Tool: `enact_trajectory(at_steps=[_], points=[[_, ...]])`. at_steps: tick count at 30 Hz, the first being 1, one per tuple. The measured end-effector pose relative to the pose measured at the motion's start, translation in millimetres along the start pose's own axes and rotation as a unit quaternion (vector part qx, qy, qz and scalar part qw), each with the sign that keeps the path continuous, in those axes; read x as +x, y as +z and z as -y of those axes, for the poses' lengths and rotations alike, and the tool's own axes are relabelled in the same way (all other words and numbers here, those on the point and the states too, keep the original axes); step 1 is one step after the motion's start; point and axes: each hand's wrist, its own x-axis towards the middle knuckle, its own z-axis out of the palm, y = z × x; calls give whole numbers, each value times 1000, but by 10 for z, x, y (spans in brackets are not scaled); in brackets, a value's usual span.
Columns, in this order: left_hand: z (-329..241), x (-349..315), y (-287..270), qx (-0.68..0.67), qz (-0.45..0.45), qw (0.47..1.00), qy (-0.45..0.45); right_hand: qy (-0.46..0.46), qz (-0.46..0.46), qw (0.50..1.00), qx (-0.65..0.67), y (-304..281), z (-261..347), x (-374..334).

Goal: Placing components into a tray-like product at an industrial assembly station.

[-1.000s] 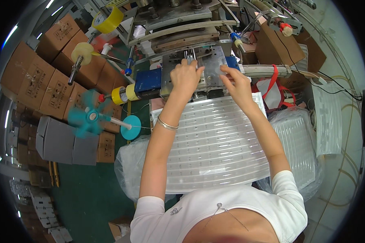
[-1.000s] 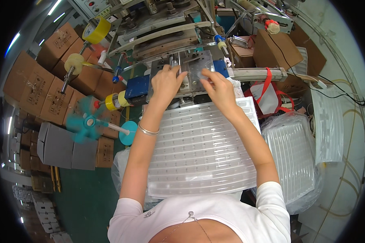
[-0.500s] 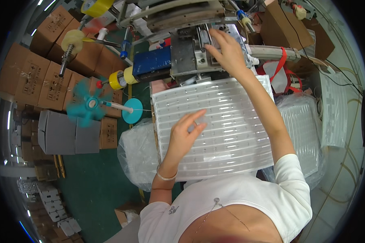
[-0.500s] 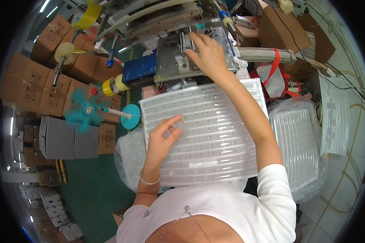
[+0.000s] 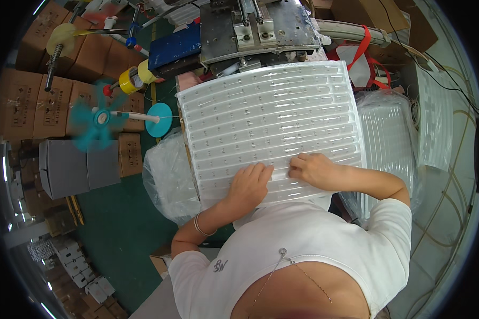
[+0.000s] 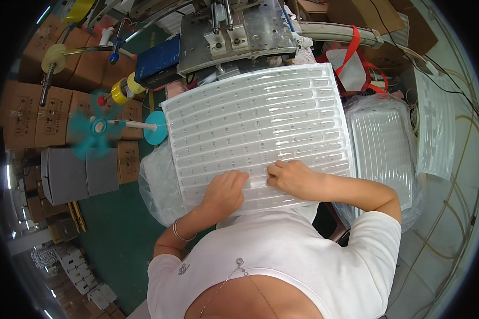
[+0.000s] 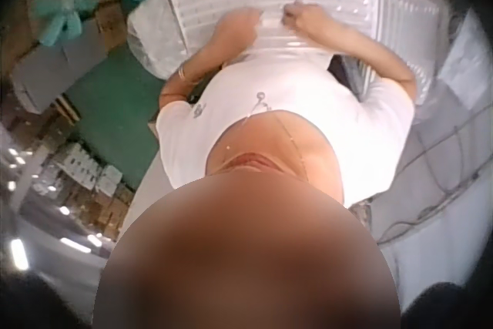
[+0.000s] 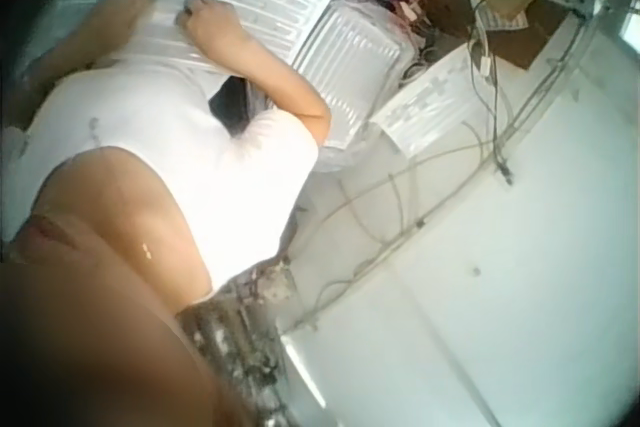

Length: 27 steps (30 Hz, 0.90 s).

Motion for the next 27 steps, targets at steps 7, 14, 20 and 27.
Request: enact_trajectory(at_steps=[7, 14, 20, 27], points=[[-80, 189, 197, -90, -39, 994, 37, 23, 12, 1000, -5, 9, -11, -38], [-84, 140, 345, -23, -54, 996, 66, 73, -21, 992, 102, -132, 56, -108], [-69, 99, 365, 21, -57, 996, 58, 122, -24, 971, 203, -358, 133, -149], [-48, 118, 221, 4, -4, 999, 38, 120, -56, 959, 250, -372, 16, -85]])
